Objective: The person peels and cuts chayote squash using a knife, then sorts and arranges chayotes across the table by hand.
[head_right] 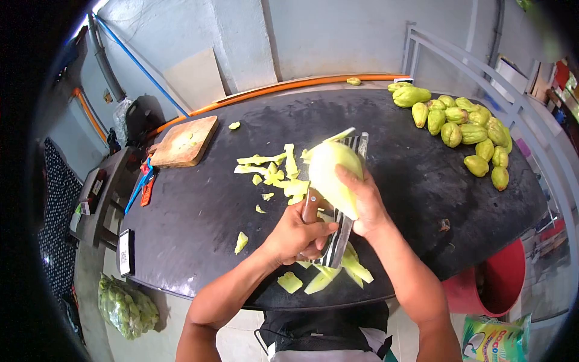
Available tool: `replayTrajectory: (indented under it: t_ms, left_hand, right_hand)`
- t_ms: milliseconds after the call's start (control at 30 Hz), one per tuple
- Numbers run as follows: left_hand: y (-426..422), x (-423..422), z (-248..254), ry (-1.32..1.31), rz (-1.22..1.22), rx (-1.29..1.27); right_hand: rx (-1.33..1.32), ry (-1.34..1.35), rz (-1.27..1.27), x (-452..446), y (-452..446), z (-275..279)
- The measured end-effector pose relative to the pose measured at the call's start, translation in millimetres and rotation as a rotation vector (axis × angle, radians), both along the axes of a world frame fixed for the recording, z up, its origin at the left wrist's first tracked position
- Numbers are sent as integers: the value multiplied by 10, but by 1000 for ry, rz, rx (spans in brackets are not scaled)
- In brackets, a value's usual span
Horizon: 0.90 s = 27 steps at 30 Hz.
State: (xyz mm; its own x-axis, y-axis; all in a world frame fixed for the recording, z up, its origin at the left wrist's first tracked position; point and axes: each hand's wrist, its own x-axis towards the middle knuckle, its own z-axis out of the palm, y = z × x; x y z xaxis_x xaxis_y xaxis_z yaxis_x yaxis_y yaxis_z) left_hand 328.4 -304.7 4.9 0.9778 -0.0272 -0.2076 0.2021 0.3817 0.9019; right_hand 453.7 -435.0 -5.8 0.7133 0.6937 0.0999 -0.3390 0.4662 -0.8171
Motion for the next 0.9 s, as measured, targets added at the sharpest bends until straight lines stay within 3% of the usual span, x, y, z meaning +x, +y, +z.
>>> replayTrajectory:
  t_ms: [267,433,500,633,700,800,900]
  left_hand:
    - [34,45,-17,63,-1,7]
    - [277,14,224,27,188,240]
    - [470,10,241,0,282,340]
    - [782,25,110,-154,488,772]
    - [793,-3,157,-149,575,1053]
    - [763,-20,154,-226,667,1264]
    - [777,-33,192,-161,682,1139]
  right_hand:
    - [-30,49,-19,84,98,-235]
    - [134,462,44,101,-34,11]
    - [-22,314,-16,343,-76,-263]
    - [-352,-152,-48,363,-262,-46]
    - [-474,-266,-129,369,-283,37]
    - [-537,-393,-170,428,-348,16]
    - [-530,-461,-187,497,-403,49]
